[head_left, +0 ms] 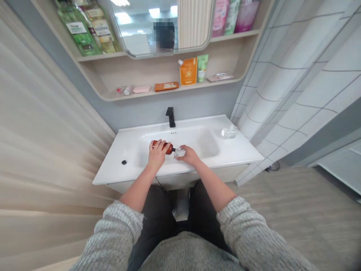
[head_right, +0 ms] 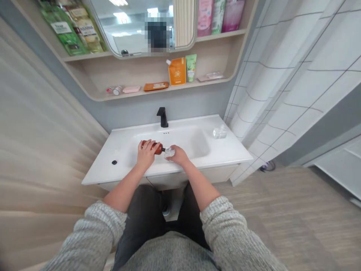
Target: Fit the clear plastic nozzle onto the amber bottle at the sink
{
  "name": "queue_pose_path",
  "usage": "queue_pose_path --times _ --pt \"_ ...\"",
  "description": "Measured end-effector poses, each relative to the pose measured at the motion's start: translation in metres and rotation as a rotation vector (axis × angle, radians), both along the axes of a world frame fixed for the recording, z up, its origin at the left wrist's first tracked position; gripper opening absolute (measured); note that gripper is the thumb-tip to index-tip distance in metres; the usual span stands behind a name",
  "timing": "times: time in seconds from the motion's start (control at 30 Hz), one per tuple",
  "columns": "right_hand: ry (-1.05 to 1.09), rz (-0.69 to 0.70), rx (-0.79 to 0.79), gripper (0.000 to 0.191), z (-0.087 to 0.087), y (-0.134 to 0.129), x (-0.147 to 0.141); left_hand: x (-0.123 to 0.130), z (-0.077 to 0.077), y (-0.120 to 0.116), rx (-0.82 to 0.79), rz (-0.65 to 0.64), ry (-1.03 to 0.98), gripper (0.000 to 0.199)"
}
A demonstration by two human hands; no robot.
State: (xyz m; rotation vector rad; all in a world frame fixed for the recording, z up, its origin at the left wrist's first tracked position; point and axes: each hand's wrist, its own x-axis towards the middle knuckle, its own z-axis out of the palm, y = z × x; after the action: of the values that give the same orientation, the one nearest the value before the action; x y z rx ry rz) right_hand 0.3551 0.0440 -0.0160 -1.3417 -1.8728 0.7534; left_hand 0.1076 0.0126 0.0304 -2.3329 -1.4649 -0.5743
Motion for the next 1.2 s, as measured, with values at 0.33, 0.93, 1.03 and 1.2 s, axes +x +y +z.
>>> queue_pose_path --times 0.33,0.93,1.03,1.2 --pt "0.017 -0.010 0.000 0.068 -0.0002 -0.0001 -0.0009 -0.0008 0.0001 0.0017 0.025 -0.010 0.019 0.063" --pt "0.012 0.001 0.017 0.068 -0.0042 0.0025 -0.0008 -0.0011 0.0011 0.0016 0.027 -0.015 0.025 0.063" --pt "0.012 -0.007 0.016 0.067 -0.0033 0.0018 -0.0008 -0.0013 0.0009 0.0019 0.040 -0.020 0.033 0.061" --pt "0.005 -0.006 0.002 0.067 -0.0016 0.0008 -0.0009 -0.0012 0.0007 0.0020 0.044 -0.017 0.028 0.061"
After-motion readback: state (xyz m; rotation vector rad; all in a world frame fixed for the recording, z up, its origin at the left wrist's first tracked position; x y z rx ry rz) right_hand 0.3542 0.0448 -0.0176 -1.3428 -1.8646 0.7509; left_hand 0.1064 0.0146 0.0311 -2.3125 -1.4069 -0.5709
